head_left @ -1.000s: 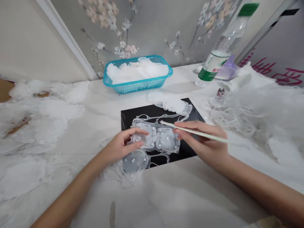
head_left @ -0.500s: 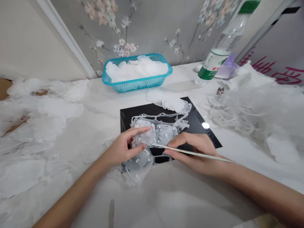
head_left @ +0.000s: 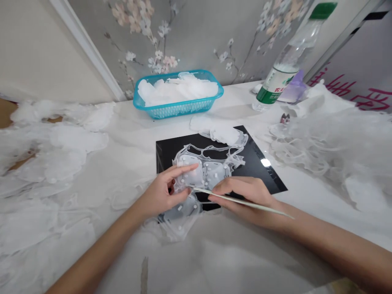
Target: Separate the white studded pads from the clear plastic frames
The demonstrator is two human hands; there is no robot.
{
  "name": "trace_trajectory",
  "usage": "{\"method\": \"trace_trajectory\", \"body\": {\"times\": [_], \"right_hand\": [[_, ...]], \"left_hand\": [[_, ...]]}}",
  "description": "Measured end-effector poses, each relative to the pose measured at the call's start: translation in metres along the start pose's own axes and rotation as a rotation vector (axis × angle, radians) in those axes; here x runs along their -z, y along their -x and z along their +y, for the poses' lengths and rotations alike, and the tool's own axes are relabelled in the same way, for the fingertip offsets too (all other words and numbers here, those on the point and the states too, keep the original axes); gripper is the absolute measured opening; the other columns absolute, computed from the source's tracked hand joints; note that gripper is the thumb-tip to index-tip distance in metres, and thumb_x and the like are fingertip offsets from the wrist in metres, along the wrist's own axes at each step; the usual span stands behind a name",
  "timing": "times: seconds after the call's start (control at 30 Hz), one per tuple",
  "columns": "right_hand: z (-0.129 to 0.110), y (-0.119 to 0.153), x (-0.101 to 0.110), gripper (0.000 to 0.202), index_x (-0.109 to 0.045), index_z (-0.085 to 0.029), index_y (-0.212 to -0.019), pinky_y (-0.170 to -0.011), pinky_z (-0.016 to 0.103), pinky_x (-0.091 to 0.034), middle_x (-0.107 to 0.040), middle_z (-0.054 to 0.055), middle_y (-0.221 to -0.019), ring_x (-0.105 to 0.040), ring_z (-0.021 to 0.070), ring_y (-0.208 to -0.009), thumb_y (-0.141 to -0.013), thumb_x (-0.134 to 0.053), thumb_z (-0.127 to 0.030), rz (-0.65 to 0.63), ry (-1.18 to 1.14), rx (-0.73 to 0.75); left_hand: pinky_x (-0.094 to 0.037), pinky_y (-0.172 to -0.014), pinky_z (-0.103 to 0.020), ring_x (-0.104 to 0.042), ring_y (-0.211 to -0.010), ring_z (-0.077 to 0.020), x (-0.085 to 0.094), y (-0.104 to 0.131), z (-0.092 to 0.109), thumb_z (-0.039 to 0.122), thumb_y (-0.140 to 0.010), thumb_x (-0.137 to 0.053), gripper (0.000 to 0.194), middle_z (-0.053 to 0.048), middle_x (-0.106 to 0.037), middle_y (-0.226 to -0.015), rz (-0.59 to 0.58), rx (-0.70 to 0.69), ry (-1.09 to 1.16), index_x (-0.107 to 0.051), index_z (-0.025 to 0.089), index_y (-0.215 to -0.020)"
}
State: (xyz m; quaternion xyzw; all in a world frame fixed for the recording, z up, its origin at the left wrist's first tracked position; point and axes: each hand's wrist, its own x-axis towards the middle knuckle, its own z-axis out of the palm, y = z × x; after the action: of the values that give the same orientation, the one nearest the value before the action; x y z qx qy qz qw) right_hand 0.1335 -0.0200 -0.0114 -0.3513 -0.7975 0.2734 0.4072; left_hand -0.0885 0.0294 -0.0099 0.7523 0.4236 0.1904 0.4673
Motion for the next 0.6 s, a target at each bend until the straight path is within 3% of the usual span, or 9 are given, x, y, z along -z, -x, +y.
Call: {"method": "trace_trajectory", "body": {"times": [0.2,0.6], "right_hand": [[-0.002,0.0,-0.004,0.013,-0.053,-0.014,-0.081,-0.058,0.019,-0.04,-0.058,0.003,-0.073,-0.053,0.0096,-0.061,-0.092,-0.048,-0.011,-0.024,0.059,0.064],[-0.005,0.001,-0.012,0.02,-0.054,-0.012,-0.078,-0.055,0.02,-0.039,-0.053,0.004,-0.067,-0.049,0.0112,-0.058,-0.094,-0.041,-0.013,-0.054,0.188,0.068]], "left_hand": [[-0.049,-0.077,-0.026,-0.059,-0.101,-0.0215,-0.003,0.0,-0.001,0.018,-0.077,-0.056,0.049,-0.008,-0.057,-0.118,0.011,-0.001,-0.001,-0.053,0.023,-0.126],[-0.049,-0.081,-0.027,-0.057,-0.101,-0.0205,-0.009,0.002,0.005,0.016,-0.08,-0.053,0.048,-0.007,-0.058,-0.109,0.063,-0.021,0.0,-0.052,0.023,-0.127]]}}
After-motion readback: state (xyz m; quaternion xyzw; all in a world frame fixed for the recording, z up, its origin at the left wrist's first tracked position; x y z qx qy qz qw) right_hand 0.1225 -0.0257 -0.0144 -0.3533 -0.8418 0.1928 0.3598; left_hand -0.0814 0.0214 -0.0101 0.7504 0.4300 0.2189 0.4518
